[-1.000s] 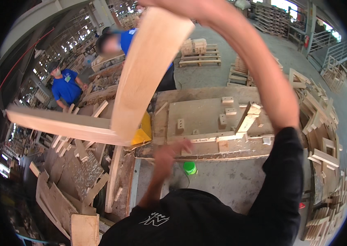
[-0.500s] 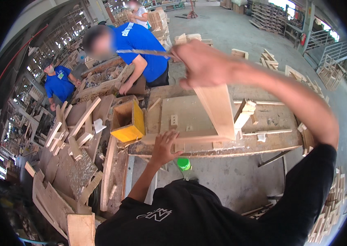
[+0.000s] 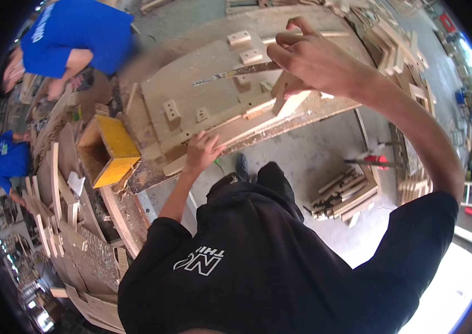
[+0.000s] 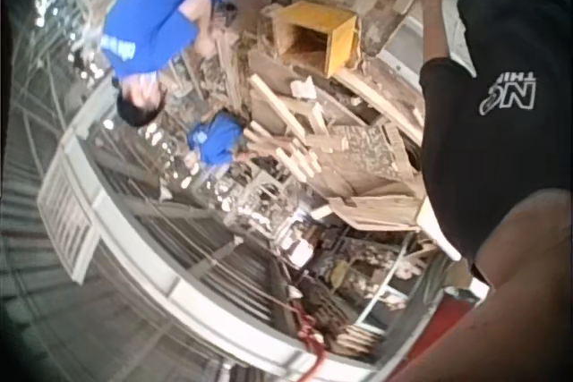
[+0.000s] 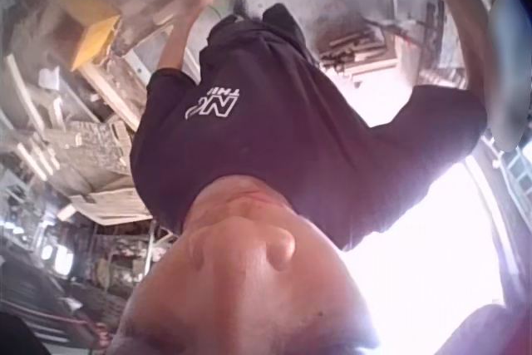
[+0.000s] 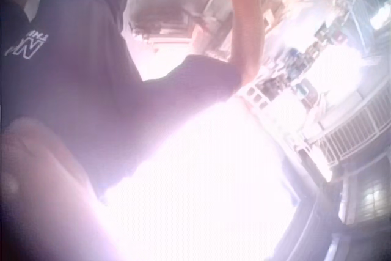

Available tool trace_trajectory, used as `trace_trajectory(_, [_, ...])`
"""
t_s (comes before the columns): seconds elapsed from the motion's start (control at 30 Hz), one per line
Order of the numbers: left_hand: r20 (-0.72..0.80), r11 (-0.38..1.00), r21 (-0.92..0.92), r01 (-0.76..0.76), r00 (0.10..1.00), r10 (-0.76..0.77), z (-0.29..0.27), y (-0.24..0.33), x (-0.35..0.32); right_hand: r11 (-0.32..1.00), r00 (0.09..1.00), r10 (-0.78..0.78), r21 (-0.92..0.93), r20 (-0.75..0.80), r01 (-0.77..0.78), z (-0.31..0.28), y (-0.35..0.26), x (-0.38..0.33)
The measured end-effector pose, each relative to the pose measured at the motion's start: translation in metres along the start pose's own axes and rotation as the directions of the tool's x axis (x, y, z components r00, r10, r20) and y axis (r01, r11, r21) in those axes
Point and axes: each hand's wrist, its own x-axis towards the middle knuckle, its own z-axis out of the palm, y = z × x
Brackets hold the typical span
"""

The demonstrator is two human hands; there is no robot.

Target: The person repeatedly picks up wooden pieces from a workbench and scrapes their surfaces with a metal tool. They then place the treated pieces onto a nearby stack. The process is repeated continuously with different pieces.

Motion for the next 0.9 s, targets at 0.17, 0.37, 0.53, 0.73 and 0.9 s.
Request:
trace_trajectory(0.17, [0.006,0.999,0.025,0.021,1.000,-0.021,0.010,-0.001,0.031,0.984,0.998,-0.012,-0.179,-0.062,0.001,0.014,0.025,-0.016])
trace_trajectory(0.37, [0.028,0.984,0.077,-0.164,0.986,0.162,0.023,-0.005,0.054,0.931,0.922,0.165,-0.254,-0.350,-0.263,0.023,0.042,-0.057])
trace_trajectory(0.53, [0.098,0.987,0.103,-0.121,0.989,0.111,0.032,0.001,0.055,0.728,0.495,0.678,0.407,-0.543,-0.552,0.057,0.027,-0.107])
trace_trajectory(0.73, [0.104,0.939,0.337,0.065,0.989,-0.105,0.019,0.020,0.046,0.593,0.236,0.792,0.619,-0.562,-0.515,0.123,0.000,-0.063])
trace_trajectory(0.9, [-0.283,0.742,0.107,0.662,0.735,-0.616,0.001,0.004,-0.022,0.452,-0.030,0.814,0.665,-0.580,-0.595,0.138,-0.002,-0.030])
